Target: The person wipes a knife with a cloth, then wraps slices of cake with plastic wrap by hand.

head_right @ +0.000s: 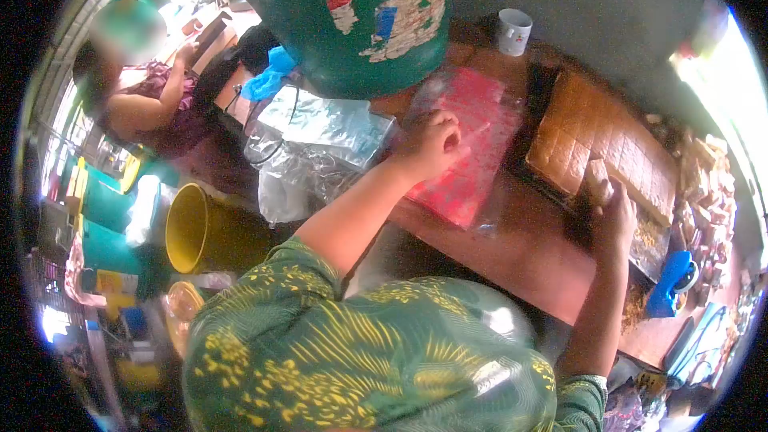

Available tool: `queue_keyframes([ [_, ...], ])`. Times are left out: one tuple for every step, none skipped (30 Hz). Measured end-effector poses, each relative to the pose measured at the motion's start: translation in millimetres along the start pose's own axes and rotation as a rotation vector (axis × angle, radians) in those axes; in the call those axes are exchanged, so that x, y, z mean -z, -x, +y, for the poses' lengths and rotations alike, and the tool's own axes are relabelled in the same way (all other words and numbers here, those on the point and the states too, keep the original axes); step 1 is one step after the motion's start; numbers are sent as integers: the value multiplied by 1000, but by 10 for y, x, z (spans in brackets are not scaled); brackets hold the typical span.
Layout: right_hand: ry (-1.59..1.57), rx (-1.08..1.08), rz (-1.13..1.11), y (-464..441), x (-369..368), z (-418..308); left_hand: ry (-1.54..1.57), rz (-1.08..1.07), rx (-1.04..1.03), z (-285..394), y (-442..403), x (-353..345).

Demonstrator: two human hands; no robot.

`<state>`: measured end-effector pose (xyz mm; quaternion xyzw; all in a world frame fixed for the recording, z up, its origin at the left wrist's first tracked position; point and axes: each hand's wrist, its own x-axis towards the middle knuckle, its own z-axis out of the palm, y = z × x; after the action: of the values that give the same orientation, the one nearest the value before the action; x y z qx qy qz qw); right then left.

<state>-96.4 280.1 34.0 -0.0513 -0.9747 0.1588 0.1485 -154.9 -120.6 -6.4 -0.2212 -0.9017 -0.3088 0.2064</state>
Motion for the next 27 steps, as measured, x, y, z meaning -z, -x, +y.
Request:
queue_keyframes([
  [-42,-16,31,20,28,48,16,-12,23,-30,-4,-5],
  [-85,-30,61,64,54,99,30,-23,48,-56,-14,-19],
  [-129,-41,88,120,78,135,68,1,56,-97,-19,-64],
  [-153,-114,94,200,171,138,105,25,66,-155,-16,-120],
  [-237,-88,145,282,121,328,142,49,76,-222,-24,-168],
  [-247,-102,161,402,119,499,155,15,50,-356,-54,-205],
  [-256,-118,180,545,128,646,170,-20,21,-513,-111,-226],
  [-439,-99,218,715,90,775,188,-56,-12,-575,-154,-243],
  [-619,-80,255,896,24,908,209,-34,156,-476,-206,-202],
  [-799,-58,293,1039,-12,1015,229,-12,323,-257,-312,-71],
  [-807,-73,311,1162,-21,1086,247,7,488,-6,-444,76],
  [-814,-95,329,1316,-18,1112,368,90,436,391,-466,163],
  [-818,-124,346,1463,-17,1150,399,263,279,629,-441,-60],
  [-838,-113,349,1551,-43,1248,559,232,137,1022,-388,-65],
  [-813,-118,409,1609,-77,1274,588,235,-106,1328,-329,-155],
  [-866,-154,420,1639,-51,1223,591,139,-186,1546,-220,-315],
  [-914,-191,439,1649,-19,1160,585,-67,-177,1708,-74,-477],
  [-912,-184,425,1643,-36,1191,572,-277,-176,1832,108,-667],
  [-910,-182,410,1649,-45,1226,552,-489,-183,1952,299,-830],
  [-857,-144,424,1647,-26,1161,422,-583,-252,2042,508,-930],
  [-808,-101,429,1629,-22,1085,284,-664,-322,2081,649,-966],
  [-744,-105,440,1642,-24,1099,264,-776,-309,2115,633,-902],
  [-686,-104,446,1657,-30,1104,300,-785,-283,2130,551,-819],
  [-787,-106,430,1660,30,979,502,-695,-256,1997,489,-882],
  [-820,-120,417,1669,47,924,698,-598,-218,1849,467,-920],
  [-779,-96,338,1681,74,921,467,-487,-246,1773,444,-777],
  [-742,-71,261,1674,91,910,234,-372,-275,1694,406,-635],
])
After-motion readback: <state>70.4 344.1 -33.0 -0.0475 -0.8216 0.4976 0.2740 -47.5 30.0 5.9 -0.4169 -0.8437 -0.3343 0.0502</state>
